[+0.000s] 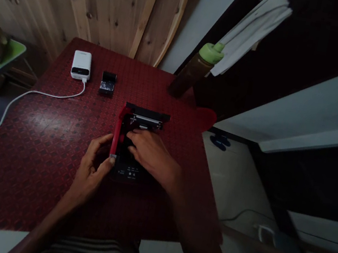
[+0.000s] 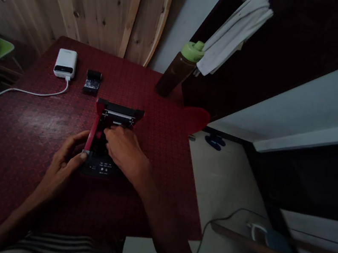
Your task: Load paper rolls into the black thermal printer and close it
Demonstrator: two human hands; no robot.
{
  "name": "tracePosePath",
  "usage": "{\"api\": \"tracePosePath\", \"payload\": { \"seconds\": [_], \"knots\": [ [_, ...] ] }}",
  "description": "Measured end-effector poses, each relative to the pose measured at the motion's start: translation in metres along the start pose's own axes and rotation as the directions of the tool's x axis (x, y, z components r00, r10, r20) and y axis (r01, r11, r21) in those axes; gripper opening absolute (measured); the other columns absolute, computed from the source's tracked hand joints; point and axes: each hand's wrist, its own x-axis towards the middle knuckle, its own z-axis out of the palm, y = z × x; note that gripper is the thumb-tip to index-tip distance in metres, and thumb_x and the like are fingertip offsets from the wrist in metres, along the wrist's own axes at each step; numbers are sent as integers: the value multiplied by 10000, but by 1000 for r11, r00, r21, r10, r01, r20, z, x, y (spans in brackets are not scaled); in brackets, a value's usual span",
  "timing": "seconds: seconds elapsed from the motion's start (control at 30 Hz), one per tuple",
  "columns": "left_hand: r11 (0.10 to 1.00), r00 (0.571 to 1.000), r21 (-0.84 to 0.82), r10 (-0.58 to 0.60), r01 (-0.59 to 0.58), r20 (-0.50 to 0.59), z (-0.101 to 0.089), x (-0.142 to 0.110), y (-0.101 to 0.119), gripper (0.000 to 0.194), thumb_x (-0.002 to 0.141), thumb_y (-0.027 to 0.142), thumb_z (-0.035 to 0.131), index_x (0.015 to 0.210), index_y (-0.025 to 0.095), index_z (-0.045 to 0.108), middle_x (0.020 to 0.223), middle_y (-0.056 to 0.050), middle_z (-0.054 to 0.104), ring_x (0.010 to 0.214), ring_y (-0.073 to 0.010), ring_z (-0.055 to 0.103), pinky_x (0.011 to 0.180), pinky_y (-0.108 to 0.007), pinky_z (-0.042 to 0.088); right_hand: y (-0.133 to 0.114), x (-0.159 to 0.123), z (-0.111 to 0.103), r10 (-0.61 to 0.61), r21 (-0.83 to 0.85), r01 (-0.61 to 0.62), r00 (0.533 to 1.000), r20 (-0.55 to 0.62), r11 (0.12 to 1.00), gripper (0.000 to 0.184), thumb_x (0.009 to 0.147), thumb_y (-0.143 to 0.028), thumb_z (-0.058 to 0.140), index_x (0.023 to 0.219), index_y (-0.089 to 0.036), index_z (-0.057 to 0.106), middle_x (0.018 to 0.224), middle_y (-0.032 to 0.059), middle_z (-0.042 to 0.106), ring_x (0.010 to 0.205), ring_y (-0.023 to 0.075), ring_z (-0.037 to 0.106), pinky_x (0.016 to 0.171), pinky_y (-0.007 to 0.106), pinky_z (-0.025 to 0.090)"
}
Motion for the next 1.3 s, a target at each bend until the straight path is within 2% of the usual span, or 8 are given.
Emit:
{"api": "tracePosePath", "payload": {
  "seconds": [0.17,0.3,0.43,0.6,0.77,1.03,1.17,1.3],
  "knots": [
    [1000,1000,8,-9,9,4,-1,1,0,631,1018,535,720,1547,214,602,1556,-159,672,1437,-352,661,1210,-510,514,-12,-28,-2,11,-47,-22,976,-219,999,200,990,-64,698,1095,-208,787,1090,112,832,1063,308,759,927,441,640],
    [1000,1000,7,-7,7,7,-1,1,1,622,1017,542,712,1539,221,606,1548,-155,679,1384,-346,693,1155,-485,554,-1,-65,-11,58,151,14,887,-457,988,214,988,-142,741,1156,-265,788,1101,55,841,1022,280,765,918,448,648],
    [999,999,12,-34,34,3,-1,0,3,635,1005,553,721,1546,241,600,1582,-149,667,1387,-357,699,1122,-473,579,49,-83,-16,339,484,-33,755,-562,875,218,961,-338,789,1174,-295,792,1102,14,837,954,255,776,900,445,636],
    [997,999,71,-20,21,-27,-2,1,2,630,1003,579,723,1537,257,633,1555,-123,696,1397,-367,690,1106,-458,596,119,-45,16,603,740,3,576,-552,673,336,856,-466,824,1090,-251,711,1117,45,809,1016,249,739,890,396,589],
    [995,1000,97,0,3,-30,-3,1,4,617,1005,578,728,1535,270,654,1531,-98,716,1429,-367,662,1060,-418,616,136,-4,57,598,779,-23,654,-462,627,285,816,-377,815,1018,-242,666,1047,41,801,987,247,743,914,392,580],
    [991,999,132,19,-13,-47,-4,2,3,582,1004,568,732,1506,279,678,1531,-83,713,1400,-353,677,1076,-405,601,128,1,78,548,785,-46,741,-388,618,306,822,-287,835,1092,-240,699,1105,37,826,1034,237,775,958,396,605],
    [993,999,115,22,-18,-34,-8,3,-3,576,1010,548,737,1528,303,683,1533,-70,715,1396,-352,681,1018,-389,627,132,-25,78,555,777,-70,740,-381,626,408,820,-209,814,1215,-239,716,1232,74,818,1096,228,771,953,385,616],
    [993,999,114,24,-19,-45,-8,3,-4,576,997,549,746,1519,311,697,1548,-68,705,1454,-377,643,1062,-428,625,123,-83,79,529,756,-105,776,-344,646,128,858,-186,750,975,-219,788,979,35,804,860,194,718,823,344,581]
  ]
}}
